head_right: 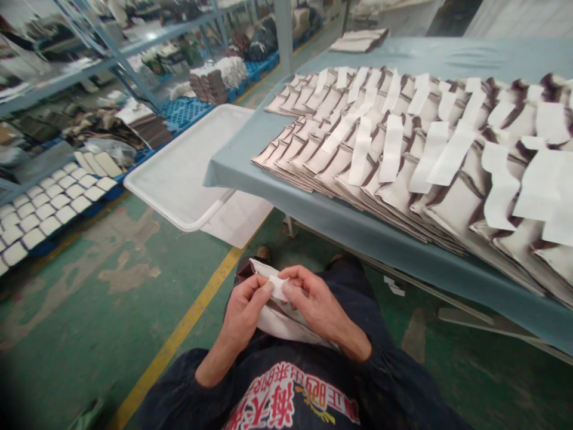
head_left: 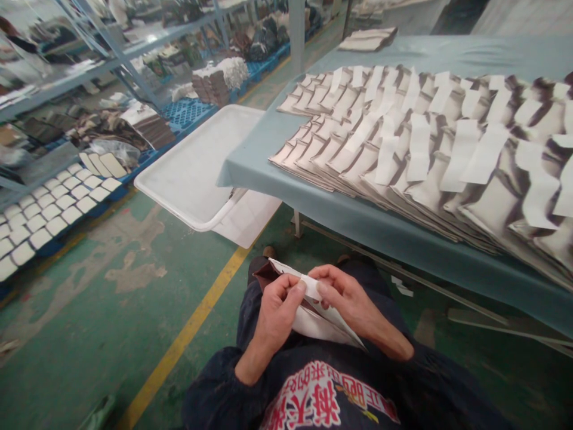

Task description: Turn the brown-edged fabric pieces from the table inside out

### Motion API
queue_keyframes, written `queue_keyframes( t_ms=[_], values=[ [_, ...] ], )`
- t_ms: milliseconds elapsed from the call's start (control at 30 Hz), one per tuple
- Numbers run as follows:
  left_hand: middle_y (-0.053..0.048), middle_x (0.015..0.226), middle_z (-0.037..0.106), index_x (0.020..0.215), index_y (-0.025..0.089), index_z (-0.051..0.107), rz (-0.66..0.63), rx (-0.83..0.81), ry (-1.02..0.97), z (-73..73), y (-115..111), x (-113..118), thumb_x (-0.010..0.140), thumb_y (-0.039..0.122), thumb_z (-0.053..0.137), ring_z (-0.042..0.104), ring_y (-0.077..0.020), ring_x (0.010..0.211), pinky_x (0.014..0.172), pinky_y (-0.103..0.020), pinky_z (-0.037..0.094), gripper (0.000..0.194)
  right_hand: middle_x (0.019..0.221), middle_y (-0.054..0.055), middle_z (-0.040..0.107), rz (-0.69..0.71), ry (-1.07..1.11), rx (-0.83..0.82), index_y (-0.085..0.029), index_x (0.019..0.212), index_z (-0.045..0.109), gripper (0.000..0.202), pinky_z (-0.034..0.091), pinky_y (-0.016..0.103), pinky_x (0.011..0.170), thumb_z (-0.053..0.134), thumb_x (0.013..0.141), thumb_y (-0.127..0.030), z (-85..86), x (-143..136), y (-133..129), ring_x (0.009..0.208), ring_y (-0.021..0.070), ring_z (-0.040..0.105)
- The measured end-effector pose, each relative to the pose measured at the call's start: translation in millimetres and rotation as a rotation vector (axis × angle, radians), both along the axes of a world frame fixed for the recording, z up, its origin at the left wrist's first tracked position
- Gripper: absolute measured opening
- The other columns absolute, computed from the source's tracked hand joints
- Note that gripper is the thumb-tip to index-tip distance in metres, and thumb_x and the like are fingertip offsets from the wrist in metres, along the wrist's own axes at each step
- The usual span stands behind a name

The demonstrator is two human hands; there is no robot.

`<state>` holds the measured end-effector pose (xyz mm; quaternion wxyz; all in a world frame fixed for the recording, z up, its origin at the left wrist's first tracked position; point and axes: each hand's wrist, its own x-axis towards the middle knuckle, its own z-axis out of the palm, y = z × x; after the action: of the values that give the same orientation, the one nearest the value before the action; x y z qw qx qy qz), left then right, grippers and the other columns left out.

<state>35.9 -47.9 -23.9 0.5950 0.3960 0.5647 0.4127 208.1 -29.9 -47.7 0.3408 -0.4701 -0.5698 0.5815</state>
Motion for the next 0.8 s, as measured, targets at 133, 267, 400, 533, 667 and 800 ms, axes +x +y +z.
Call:
queue_keyframes(
  t_ms=[133,267,400,533,667,800],
  values=[
    [0.002,0.063,0.056,0.073,0.016,0.063,0.070,0.011,0.004,-6.8,-0.2,1.5,0.085,0.049,0.070,0.045,-0.0113,0.057,0.056,-0.022,0.038,0.036,0.100,0.006,0.071,-0.187,-0.220,0.423,-0.022,0.114,0.062,0.027,0.053,0.036,0.080,0.069,0.090,-0.031,0.9,-2.5,-2.7,0.090,0.0219,0.067],
    [0.000,0.070,0.061,0.074,0.015,0.066,0.149,0.042,0.000,-13.5,0.9,5.1,0.086,0.044,0.069,0.050,-0.0135,0.065,0.063,-0.023,0.043,0.031,0.103,0.009,0.073,-0.162,-0.373,0.796,-0.023,0.107,0.067,0.014,0.054,0.040,0.084,0.068,0.094,-0.027,2.9,-6.0,-2.5,0.095,0.0242,0.067],
    [0.000,0.070,0.061,0.075,0.015,0.067,0.156,0.059,0.001,-15.8,1.3,8.4,0.086,0.042,0.070,0.050,-0.0132,0.066,0.062,-0.022,0.042,0.030,0.104,0.010,0.074,-0.146,-0.501,0.863,-0.022,0.105,0.069,0.010,0.053,0.040,0.084,0.064,0.098,-0.026,3.7,-11.5,-1.8,0.094,0.0246,0.066],
    [0.001,0.071,0.061,0.075,0.015,0.067,0.158,0.060,-0.018,-16.5,0.7,9.4,0.086,0.041,0.070,0.049,-0.0126,0.066,0.063,-0.022,0.042,0.028,0.104,0.011,0.073,-0.133,-0.488,0.855,-0.019,0.104,0.067,0.009,0.052,0.039,0.083,0.061,0.099,-0.024,3.7,-14.3,-2.1,0.094,0.0244,0.066],
    [0.001,0.068,0.059,0.073,0.015,0.066,0.126,0.059,-0.034,-15.0,0.2,9.7,0.085,0.040,0.071,0.047,-0.0119,0.064,0.060,-0.022,0.040,0.028,0.103,0.011,0.073,-0.133,-0.449,0.823,-0.020,0.106,0.065,0.011,0.052,0.038,0.082,0.058,0.098,-0.019,2.2,-14.1,-3.7,0.094,0.0245,0.066],
    [0.001,0.069,0.059,0.076,0.015,0.067,0.107,0.076,-0.025,-12.6,-0.1,9.3,0.088,0.045,0.068,0.048,-0.0128,0.064,0.060,-0.023,0.040,0.032,0.101,0.011,0.074,-0.135,-0.378,0.749,-0.019,0.105,0.065,0.011,0.053,0.039,0.082,0.058,0.097,-0.019,0.9,-15.4,-7.1,0.092,0.0247,0.066]
  ],
)
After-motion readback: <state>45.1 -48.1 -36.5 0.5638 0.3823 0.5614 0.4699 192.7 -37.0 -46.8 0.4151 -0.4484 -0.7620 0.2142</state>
